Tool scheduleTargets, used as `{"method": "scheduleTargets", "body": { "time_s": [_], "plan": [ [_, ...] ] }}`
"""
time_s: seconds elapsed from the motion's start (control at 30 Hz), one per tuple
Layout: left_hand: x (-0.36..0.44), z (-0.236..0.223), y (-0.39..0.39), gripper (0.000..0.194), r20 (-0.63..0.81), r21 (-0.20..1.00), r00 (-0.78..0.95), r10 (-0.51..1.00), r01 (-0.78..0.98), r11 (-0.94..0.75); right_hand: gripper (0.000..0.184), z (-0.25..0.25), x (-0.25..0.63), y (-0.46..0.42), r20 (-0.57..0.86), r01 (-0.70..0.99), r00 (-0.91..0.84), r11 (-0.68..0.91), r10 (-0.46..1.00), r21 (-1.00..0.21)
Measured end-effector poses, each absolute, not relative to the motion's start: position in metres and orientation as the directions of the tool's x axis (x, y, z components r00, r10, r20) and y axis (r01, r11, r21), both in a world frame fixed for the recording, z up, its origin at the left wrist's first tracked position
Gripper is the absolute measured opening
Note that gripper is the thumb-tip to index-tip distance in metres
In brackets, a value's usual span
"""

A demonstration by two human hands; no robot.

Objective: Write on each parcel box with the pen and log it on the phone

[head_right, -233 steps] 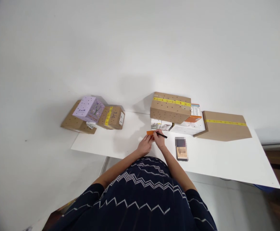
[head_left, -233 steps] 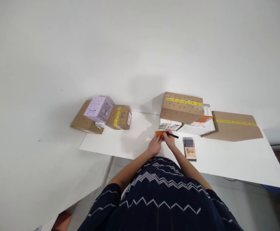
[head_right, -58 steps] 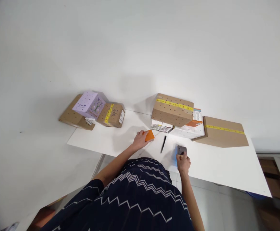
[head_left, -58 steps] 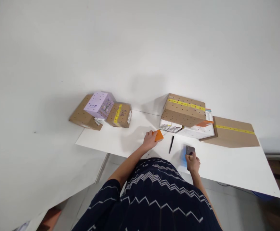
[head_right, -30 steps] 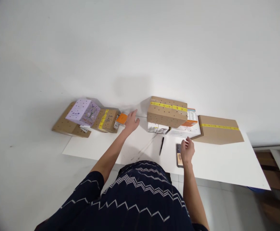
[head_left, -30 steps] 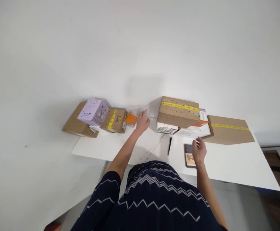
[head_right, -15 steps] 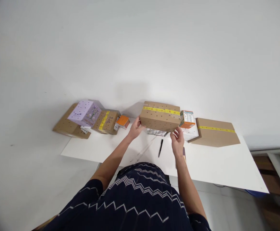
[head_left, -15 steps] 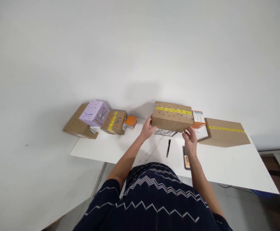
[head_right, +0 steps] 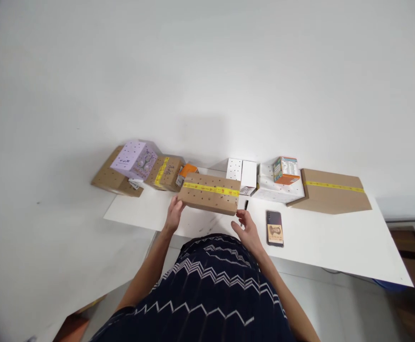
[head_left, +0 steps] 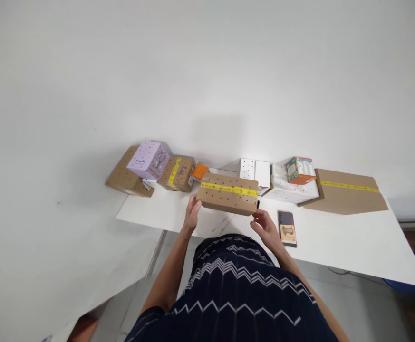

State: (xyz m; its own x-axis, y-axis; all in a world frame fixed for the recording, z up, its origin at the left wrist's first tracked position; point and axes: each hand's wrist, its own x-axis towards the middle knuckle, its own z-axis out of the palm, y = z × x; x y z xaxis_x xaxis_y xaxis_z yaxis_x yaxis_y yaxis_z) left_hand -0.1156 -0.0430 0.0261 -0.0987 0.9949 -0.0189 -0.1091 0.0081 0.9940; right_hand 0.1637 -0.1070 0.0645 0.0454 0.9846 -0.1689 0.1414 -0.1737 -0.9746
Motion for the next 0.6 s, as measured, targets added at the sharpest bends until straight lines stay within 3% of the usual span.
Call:
{"method": "scheduleTargets", "body": {
  "time_s": [0.13, 0.33, 0.47, 0.6],
  "plan": [
    [-0.107, 0.022, -0.044, 0.049, -0.145, 0.986, -0.063, 0.987, 0.078, 0.150, 0.040, 0.050, 0.171, -0.108, -0.235, 0.189, 0.069, -0.244, 0.970, -0.951],
    [-0.091, 0.017, -0.031, 0.054, -0.275, 0.906, 0.013, 0.961, 0.337, 0.254, 0.052, 0.016, 0.179, -0.105, -0.370, 0.120, 0.137, -0.386, 0.919, -0.915],
    [-0.083, 0.005, -0.023, 0.060, -0.345, 0.875, 0.000, 0.939, 0.362, 0.321, 0.054, 0.000, 0.181, -0.098, -0.394, -0.007, 0.138, -0.397, 0.909, -0.918],
    [-0.082, -0.012, -0.022, 0.058, -0.333, 0.901, -0.060, 0.941, 0.273, 0.336, 0.062, -0.009, 0.183, -0.096, -0.417, -0.060, 0.187, -0.413, 0.889, -0.909]
  ]
}}
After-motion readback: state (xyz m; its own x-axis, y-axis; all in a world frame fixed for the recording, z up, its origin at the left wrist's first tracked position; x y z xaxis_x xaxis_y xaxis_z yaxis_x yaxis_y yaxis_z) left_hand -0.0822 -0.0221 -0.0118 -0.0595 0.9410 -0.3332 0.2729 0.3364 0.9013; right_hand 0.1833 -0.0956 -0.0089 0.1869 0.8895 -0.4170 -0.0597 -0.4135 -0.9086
